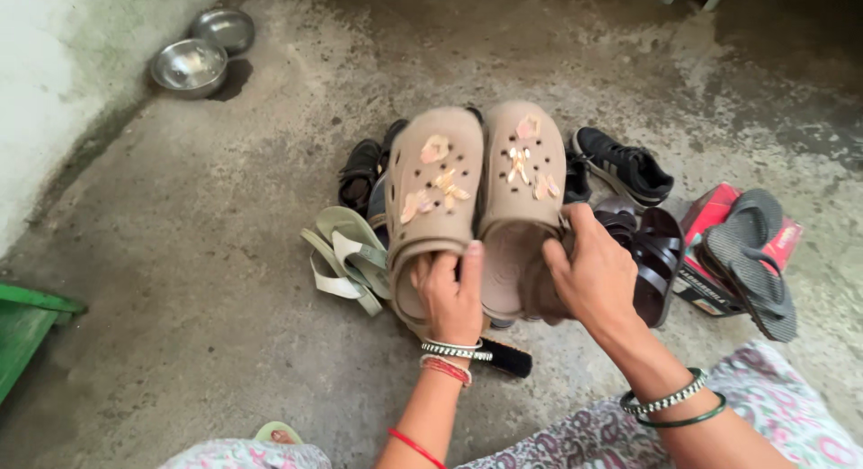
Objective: The person wipes a pair of light blue clogs with a cloth, then places them on a green shelf. The person then wipes a pair of beige clogs with the same cloth, cleaning the exterior and interior surfaces.
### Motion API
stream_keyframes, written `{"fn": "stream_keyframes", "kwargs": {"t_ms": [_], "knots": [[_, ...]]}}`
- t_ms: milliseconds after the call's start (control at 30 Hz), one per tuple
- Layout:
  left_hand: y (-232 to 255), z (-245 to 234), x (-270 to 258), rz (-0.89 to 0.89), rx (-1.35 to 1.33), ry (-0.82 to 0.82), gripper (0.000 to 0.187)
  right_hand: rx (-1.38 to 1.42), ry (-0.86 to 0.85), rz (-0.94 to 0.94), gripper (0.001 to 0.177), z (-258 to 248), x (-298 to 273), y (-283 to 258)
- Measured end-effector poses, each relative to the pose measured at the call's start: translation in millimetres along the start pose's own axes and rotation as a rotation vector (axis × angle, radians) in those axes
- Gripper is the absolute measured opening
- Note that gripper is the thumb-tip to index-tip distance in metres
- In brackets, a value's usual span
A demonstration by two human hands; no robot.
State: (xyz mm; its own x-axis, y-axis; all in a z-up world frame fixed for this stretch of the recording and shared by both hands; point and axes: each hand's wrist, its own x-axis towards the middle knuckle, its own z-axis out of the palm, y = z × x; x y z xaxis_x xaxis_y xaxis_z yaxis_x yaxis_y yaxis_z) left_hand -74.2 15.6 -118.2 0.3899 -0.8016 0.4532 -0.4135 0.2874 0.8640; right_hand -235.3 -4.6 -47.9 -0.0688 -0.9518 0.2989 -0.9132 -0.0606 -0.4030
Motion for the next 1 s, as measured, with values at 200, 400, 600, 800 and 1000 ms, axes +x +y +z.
{"fn": "stream_keyframes", "kwargs": {"t_ms": [200,400,600,800,1000], "knots": [[66,-24,19,0.292,0.343,-0.091,0.037,0.218,0.208,-0.083,0.029,-44,-12,-20],[91,-38,29,0.307,0.374,-0.005,0.031,0.336,0.279,-0.208,0.028,-70,-34,-31],[102,-39,27,-0.109,0.234,-0.012,0.034,0.387,0.251,-0.261,0.029,-73,-54,-39],[86,-43,19,0.136,0.037,0.195,0.035,0.397,0.224,-0.351,0.032,-69,-64,-34],[78,-38,32,0.223,0.151,0.162,0.036,0.412,0.14,-0.228,0.03,-61,-64,-31]]}}
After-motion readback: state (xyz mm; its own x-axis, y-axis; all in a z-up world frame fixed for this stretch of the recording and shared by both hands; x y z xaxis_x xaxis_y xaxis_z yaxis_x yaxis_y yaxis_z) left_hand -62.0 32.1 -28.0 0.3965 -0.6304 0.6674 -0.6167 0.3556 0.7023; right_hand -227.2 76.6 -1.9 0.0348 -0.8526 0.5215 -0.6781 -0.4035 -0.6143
